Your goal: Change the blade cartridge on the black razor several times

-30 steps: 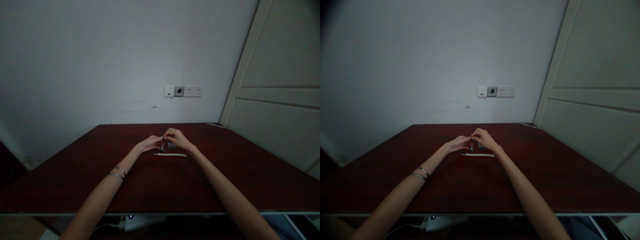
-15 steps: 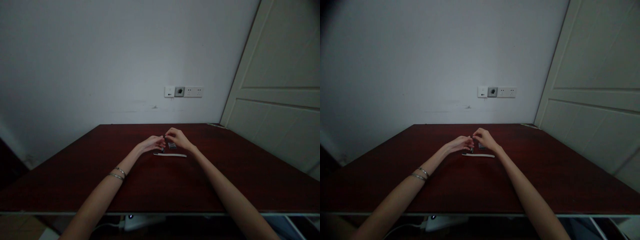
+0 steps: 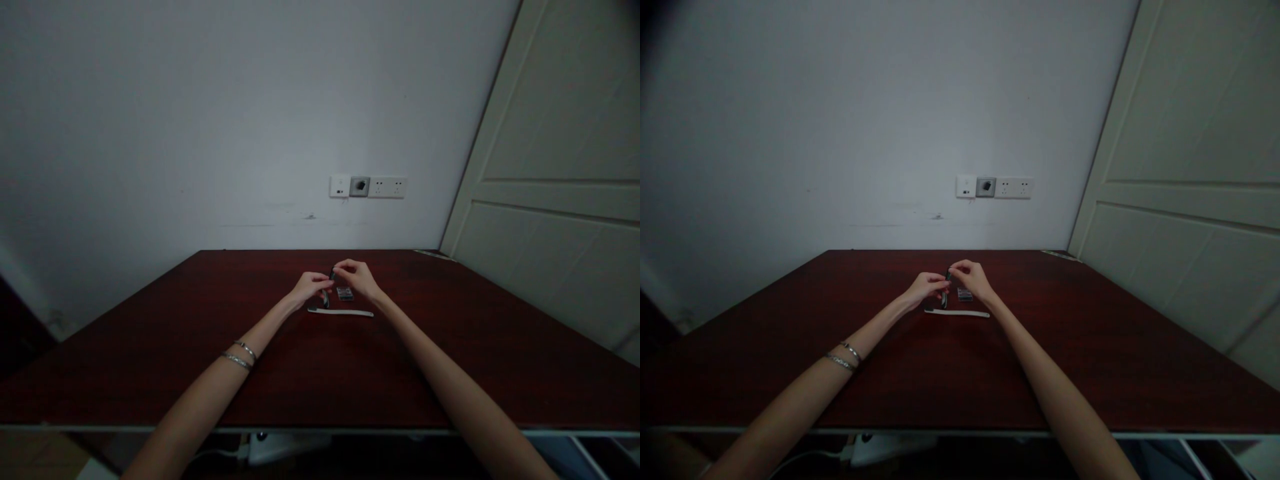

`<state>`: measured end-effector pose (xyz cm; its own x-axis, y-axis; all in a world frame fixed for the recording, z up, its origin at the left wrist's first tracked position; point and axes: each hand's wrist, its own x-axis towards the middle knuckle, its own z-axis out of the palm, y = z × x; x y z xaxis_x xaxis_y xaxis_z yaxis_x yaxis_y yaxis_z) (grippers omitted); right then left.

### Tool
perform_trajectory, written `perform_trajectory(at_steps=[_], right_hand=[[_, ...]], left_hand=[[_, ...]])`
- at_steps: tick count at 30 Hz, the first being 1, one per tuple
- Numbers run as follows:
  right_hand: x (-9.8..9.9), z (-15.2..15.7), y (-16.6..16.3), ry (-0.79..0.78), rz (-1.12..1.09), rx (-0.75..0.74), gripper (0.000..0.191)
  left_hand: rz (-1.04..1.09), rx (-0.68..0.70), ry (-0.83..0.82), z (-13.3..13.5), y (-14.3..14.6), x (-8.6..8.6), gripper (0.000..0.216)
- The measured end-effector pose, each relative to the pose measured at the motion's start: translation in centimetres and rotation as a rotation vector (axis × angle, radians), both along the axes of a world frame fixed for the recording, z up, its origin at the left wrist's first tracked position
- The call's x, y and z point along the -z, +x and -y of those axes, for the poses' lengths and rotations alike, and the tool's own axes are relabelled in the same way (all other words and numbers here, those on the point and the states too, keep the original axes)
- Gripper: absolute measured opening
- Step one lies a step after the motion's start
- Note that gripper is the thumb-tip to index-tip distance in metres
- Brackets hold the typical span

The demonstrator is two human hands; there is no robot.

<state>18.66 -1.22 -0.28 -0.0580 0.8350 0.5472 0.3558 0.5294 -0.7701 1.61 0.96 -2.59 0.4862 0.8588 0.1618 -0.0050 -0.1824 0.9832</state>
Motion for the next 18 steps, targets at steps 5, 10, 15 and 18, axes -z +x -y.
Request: perform_trajectory(at_steps=[5,10,15,18], right_hand=[[-0.03,0.08,0.00,0.010,-0.009,-0.012,0.023],[-0.04,0.06,0.02,-0.007,0.011,0.002,0.024],[0.08,-0.04,-0.03,0.014,0.014,0.010,0.022],[0.08,-0.05,0.01,0.021,0.023,0.007,0.022]], left_hand=[[-0.048,-0.030,0.025,0.08,0.05,-0.20,0.021],[-0.062,-0.058,0.063,0.15,-0.03,-0.35,0.018],[-0.074,-0.079,0.079,0.24,-0.17,-0.43,0.019],[-0.078,-0.085,0.075,0.12,-0.35,-0.35,0.021]])
